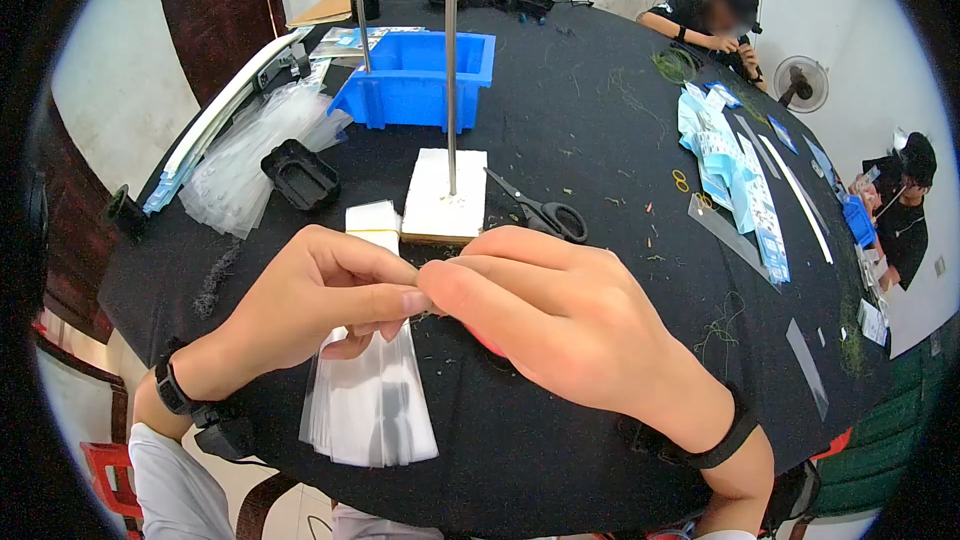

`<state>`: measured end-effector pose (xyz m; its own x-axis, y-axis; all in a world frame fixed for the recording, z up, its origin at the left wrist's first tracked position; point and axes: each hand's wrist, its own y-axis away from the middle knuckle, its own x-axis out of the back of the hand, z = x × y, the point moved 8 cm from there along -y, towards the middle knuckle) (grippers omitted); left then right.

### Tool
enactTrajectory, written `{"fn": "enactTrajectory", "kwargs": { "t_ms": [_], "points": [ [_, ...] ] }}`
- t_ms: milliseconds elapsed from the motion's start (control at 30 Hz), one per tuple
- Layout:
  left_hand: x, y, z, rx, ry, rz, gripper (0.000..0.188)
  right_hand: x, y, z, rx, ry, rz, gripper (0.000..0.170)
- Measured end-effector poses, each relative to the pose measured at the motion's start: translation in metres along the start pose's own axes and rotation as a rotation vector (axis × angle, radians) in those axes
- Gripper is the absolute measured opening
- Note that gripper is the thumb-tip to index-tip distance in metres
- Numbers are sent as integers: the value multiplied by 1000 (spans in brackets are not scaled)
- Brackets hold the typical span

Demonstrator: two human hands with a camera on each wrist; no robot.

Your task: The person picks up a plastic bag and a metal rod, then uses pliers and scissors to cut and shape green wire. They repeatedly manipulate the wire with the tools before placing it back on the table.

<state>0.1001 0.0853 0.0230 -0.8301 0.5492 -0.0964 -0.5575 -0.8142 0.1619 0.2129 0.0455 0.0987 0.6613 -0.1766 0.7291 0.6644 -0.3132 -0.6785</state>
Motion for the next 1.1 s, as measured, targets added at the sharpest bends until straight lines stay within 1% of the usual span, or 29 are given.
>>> {"fn": "enactTrajectory", "kwargs": {
  "t_ms": [67, 167, 267, 467, 500, 600, 667, 767, 867, 967, 1100],
  "points": [
    [1, -2, -7, 16, 91, 27, 17, -1, 0, 5, -20, -7, -2, 27],
    [2, -3, -16, 14, 155, 50, 16, -3, 5, 19, -186, -84, -13, 22],
    [5, -3, -20, 28, 157, 90, 16, -8, 6, 24, -306, -142, -33, 17],
    [3, -3, -25, 23, 164, 89, 15, -11, 5, 20, -223, -114, -69, 14],
    [1, -2, -26, 26, 174, 80, 15, -12, 6, 21, -236, -113, -74, 14],
    [1, 0, -22, -27, 76, 126, 15, -14, 8, 24, -281, -115, -90, 14],
    [1, 3, -14, -97, -9, 147, 14, -14, 9, 26, -321, -126, -102, 15],
    [3, 6, -5, -192, -93, 180, 14, -13, 11, 29, -376, -191, -57, 17],
    [4, 9, 0, -280, -148, 230, 13, -16, 15, 33, -483, -291, -55, 17],
    [6, 10, 1, -323, -173, 257, 12, -16, 16, 33, -483, -299, -45, 17],
    [4, 11, 2, -355, -198, 260, 12, -13, 13, 29, -378, -202, -54, 16]
  ]
}}
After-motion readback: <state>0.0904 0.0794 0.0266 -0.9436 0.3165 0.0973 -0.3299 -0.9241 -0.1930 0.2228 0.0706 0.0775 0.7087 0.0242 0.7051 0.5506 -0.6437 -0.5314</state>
